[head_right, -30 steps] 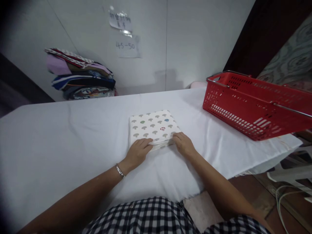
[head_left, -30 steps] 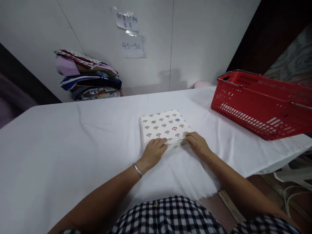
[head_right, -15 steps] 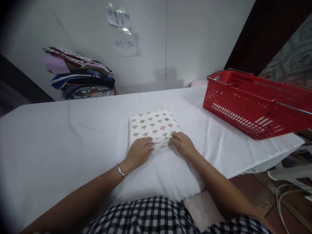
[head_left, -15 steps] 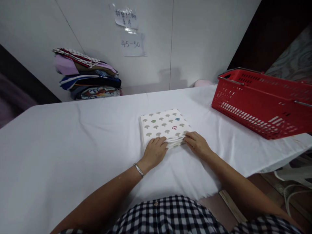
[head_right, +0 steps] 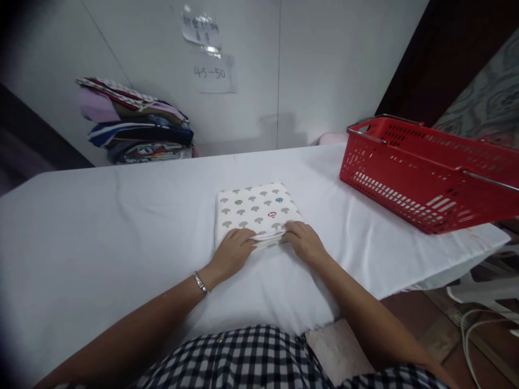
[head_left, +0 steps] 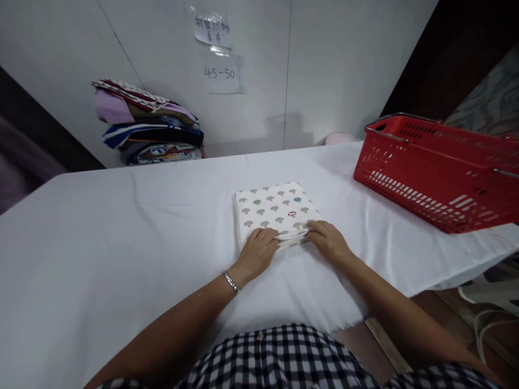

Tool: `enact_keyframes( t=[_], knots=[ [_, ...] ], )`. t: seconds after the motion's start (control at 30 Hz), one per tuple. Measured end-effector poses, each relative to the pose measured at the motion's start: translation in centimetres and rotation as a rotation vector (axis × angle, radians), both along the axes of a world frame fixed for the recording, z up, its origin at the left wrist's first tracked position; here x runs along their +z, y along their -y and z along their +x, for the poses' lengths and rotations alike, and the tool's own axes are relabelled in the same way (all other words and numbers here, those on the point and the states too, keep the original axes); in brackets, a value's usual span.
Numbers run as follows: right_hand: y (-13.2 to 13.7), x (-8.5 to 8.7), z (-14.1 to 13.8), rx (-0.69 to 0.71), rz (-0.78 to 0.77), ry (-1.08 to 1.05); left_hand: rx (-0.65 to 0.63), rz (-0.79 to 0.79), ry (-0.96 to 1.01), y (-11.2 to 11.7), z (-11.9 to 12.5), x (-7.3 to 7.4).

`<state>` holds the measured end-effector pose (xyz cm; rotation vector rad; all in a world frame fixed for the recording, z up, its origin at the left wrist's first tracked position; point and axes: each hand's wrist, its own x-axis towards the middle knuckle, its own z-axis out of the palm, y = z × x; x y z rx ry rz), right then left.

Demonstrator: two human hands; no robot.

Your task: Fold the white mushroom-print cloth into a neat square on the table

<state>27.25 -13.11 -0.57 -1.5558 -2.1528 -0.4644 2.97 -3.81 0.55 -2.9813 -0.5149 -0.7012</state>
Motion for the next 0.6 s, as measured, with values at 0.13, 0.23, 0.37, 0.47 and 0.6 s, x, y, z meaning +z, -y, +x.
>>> enact_keyframes(
  t=[0.13, 0.23, 0.37, 0.47, 0.6],
  knots=[
    [-0.5, 0.0, -0.7, 0.008, -0.011, 0.016, 0.008, -0.008, -0.001, -0.1, 0.2, -0.1],
    [-1.0, 0.0, -1.3, 0.037, -0.026, 0.021, 0.026, -0.025, 0.006, 0.1, 0.2, 0.0],
    [-1.1, 0.0, -1.9, 0.055, -0.025, 0.001, -0.01, -0.151, 0.031, 0.1, -0.4, 1.1],
    [-1.0, -0.1, -2.1, 0.064, -0.011, -0.001, 0.017, -0.299, 0.133, -1.1, -0.8, 2.2],
    [-1.1, -0.1, -2.5, 0.065, -0.003, 0.034, 0.21, -0.305, 0.219, -5.3, -0.2, 2.9]
  ],
)
